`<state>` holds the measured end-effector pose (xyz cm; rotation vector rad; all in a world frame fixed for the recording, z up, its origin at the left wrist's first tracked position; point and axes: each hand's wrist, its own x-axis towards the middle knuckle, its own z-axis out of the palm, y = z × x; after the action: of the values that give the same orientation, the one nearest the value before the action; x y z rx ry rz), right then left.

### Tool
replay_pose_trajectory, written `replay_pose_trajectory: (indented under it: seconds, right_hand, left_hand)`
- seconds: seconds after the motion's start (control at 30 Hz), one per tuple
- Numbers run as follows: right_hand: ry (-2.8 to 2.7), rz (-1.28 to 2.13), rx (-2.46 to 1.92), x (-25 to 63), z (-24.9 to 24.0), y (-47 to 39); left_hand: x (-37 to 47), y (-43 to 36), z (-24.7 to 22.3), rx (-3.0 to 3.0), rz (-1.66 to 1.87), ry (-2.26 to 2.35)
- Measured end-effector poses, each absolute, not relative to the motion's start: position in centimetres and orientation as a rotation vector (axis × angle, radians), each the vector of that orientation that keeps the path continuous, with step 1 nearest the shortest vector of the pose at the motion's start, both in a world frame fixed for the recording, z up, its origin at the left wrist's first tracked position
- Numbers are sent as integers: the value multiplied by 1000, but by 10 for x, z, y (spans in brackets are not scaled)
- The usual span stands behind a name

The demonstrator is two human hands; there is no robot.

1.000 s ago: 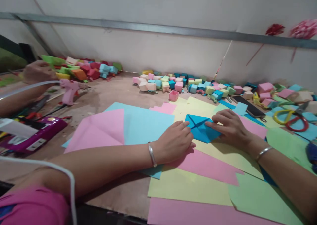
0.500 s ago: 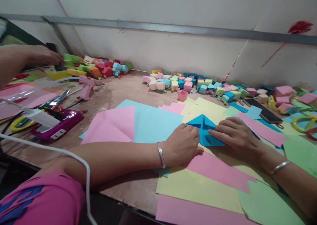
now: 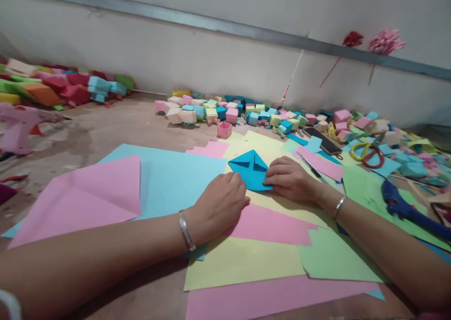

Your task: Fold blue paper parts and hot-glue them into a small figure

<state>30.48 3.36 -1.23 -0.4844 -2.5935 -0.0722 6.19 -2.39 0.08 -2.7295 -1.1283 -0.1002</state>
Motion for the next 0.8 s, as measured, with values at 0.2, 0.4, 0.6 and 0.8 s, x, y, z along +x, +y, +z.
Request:
replay_pose_trajectory:
  seconds: [0.2, 0.4, 0.6, 0.8]
  right_hand:
    - [-2392, 168, -644, 300, -15, 37]
    - [-2231, 247, -974, 294, -21, 39]
    - [-2304, 192, -1170, 294, -28, 44]
    - [-2300, 251, -1265, 293, -28, 42]
  left_hand:
    - [62, -23, 1, -2778, -141, -1110]
    - [64, -22, -5, -2924, -260, -1016]
    - [64, -21, -7, -2997, -398, -995]
    - [63, -21, -10, -2984, -376, -997]
